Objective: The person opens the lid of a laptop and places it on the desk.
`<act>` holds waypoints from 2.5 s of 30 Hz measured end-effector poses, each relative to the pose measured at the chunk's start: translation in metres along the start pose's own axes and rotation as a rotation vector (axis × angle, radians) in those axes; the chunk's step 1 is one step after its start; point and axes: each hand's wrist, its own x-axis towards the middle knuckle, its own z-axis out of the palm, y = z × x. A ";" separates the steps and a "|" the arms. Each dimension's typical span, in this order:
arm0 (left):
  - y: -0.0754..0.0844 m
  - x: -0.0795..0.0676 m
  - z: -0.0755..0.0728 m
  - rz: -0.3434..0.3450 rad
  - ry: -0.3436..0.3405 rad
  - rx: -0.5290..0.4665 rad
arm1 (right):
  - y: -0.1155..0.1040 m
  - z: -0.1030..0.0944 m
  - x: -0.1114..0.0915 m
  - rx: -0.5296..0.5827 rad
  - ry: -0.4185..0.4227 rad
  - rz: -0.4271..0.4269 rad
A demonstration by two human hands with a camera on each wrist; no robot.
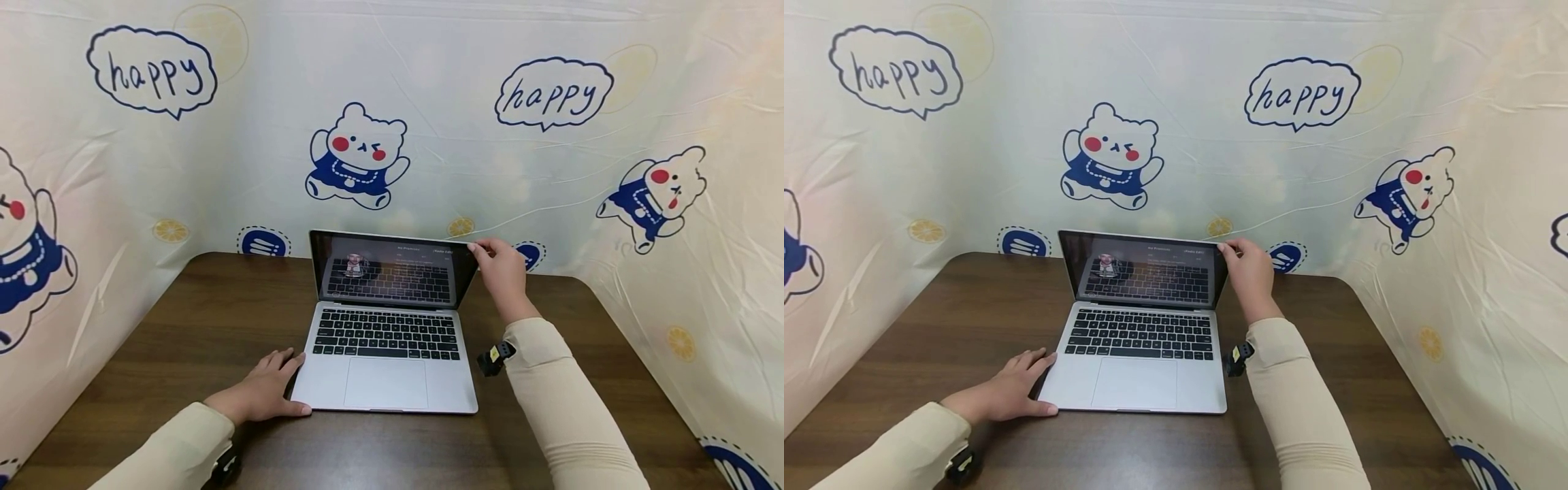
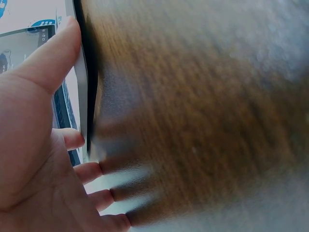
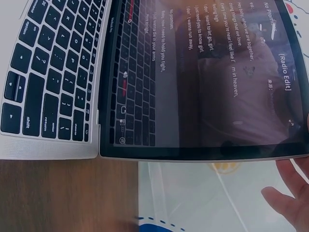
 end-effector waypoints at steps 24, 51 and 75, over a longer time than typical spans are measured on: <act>-0.002 0.004 0.001 -0.014 -0.013 -0.013 | -0.001 0.003 0.012 -0.025 -0.008 0.009; 0.000 0.002 -0.001 -0.022 -0.028 -0.015 | -0.001 0.009 0.019 -0.046 -0.024 0.026; -0.001 0.002 -0.001 0.023 0.002 -0.021 | 0.001 0.017 0.028 -0.027 -0.016 0.007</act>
